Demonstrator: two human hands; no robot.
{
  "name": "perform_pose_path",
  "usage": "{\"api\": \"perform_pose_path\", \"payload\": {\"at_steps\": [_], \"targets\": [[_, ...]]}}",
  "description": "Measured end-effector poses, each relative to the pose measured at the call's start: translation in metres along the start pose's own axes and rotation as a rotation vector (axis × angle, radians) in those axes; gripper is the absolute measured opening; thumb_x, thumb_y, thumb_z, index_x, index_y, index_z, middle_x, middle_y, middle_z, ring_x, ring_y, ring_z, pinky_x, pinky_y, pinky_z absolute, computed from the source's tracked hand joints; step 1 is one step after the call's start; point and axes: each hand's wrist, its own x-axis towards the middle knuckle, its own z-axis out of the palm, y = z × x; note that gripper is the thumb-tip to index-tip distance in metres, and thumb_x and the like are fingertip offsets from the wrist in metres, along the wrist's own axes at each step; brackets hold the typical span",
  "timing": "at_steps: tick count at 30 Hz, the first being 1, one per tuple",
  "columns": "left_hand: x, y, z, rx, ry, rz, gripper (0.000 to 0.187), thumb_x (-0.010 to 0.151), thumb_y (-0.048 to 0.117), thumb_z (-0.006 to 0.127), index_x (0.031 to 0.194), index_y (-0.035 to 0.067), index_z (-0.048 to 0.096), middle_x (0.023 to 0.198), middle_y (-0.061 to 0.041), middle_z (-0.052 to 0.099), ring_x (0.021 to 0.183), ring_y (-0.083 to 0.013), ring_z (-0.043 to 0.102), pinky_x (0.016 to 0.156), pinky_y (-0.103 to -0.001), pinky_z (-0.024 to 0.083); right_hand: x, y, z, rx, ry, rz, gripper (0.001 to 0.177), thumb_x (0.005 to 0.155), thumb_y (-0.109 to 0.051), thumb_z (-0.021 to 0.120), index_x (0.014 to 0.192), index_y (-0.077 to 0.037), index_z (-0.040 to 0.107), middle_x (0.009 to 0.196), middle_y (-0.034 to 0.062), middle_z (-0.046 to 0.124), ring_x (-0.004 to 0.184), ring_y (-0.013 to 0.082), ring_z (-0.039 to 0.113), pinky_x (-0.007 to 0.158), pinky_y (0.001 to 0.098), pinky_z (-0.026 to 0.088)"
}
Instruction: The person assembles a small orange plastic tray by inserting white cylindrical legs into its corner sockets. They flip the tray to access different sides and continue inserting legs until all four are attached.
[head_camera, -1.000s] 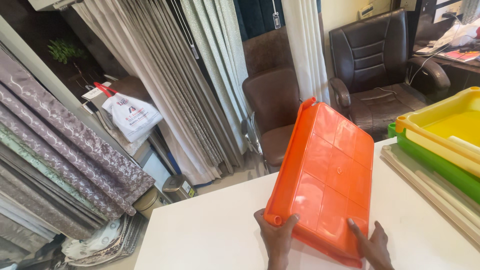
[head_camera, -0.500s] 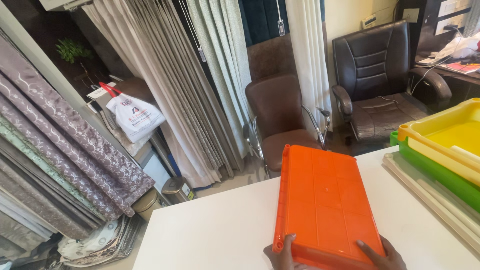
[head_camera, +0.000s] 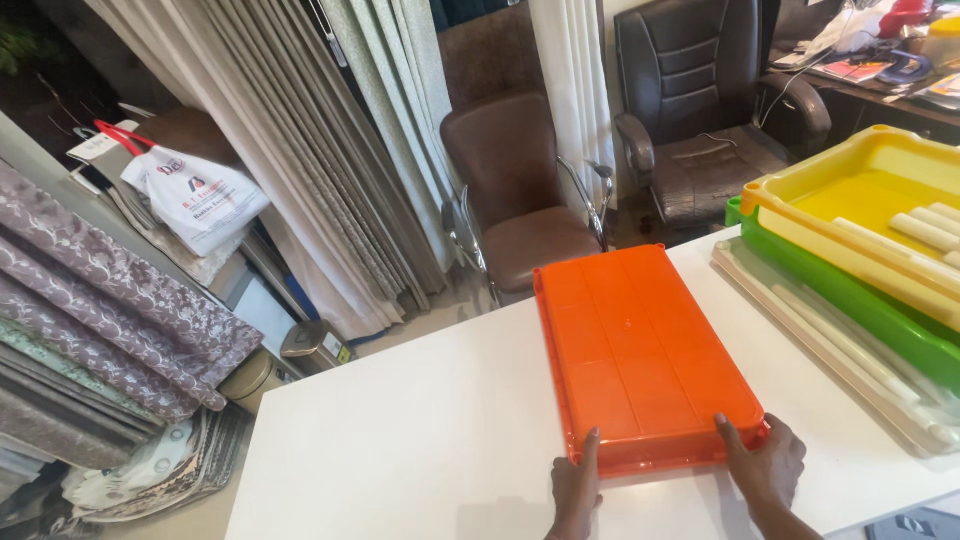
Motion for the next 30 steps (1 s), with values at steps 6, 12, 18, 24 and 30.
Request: {"api": "perform_pose_path", "payload": {"at_steps": [6, 12, 18, 24, 30], "targets": [[-0.008, 0.007, 0.007, 0.274, 0.075, 0.101, 0.092, 0.083, 0.081, 0.056, 0.124, -0.001, 0.059, 0.131, -0.017, 0.049, 0.119, -0.0281, 0.061, 0.102, -0.040, 0.052, 0.020, -0.007, -0.016, 0.010, -0.062, 0.000, 0.086, 0.083, -0.062, 0.076, 0.142, -0.003, 0.059, 0.143, 0.0223, 0.049, 0.134, 0.0358, 0.050, 0.103, 0.0524, 0.048], [-0.013, 0.014, 0.003, 0.424, -0.084, 0.150, 0.100, 0.081, 0.084, 0.052, 0.115, -0.009, 0.065, 0.121, -0.025, 0.067, 0.112, -0.0299, 0.071, 0.095, -0.040, 0.056, 0.017, -0.012, -0.032, -0.036, -0.071, -0.153, 0.089, 0.074, -0.059, 0.081, 0.140, -0.005, 0.058, 0.141, 0.0186, 0.047, 0.137, 0.0344, 0.046, 0.102, 0.0513, 0.047], [0.012, 0.008, 0.013, 0.457, -0.093, 0.120, 0.102, 0.085, 0.083, 0.056, 0.133, -0.007, 0.050, 0.136, -0.021, 0.050, 0.124, -0.0290, 0.059, 0.103, -0.039, 0.054, 0.030, -0.016, -0.039, -0.029, -0.138, -0.106, 0.105, 0.068, -0.060, 0.081, 0.152, -0.010, 0.045, 0.157, 0.0177, 0.032, 0.135, 0.0351, 0.050, 0.100, 0.0494, 0.052], [0.034, -0.005, 0.021, 0.519, -0.040, 0.326, 0.101, 0.090, 0.080, 0.065, 0.128, -0.012, 0.052, 0.132, -0.025, 0.048, 0.119, -0.0327, 0.059, 0.100, -0.041, 0.052, 0.031, -0.012, -0.036, -0.089, -0.190, -0.127, 0.120, 0.063, -0.061, 0.081, 0.161, -0.014, 0.031, 0.170, 0.0175, 0.017, 0.136, 0.0367, 0.052, 0.100, 0.0457, 0.056], [0.010, -0.023, 0.037, 0.215, 0.101, 0.549, 0.066, 0.089, 0.045, 0.068, 0.143, 0.015, 0.042, 0.126, -0.016, 0.049, 0.104, -0.0254, 0.069, 0.089, -0.041, 0.057, 0.051, -0.008, -0.031, -0.134, -0.185, -0.255, 0.119, 0.067, -0.060, 0.082, 0.160, -0.011, 0.027, 0.165, 0.0222, 0.015, 0.146, 0.0404, 0.034, 0.110, 0.0483, 0.045]]}}
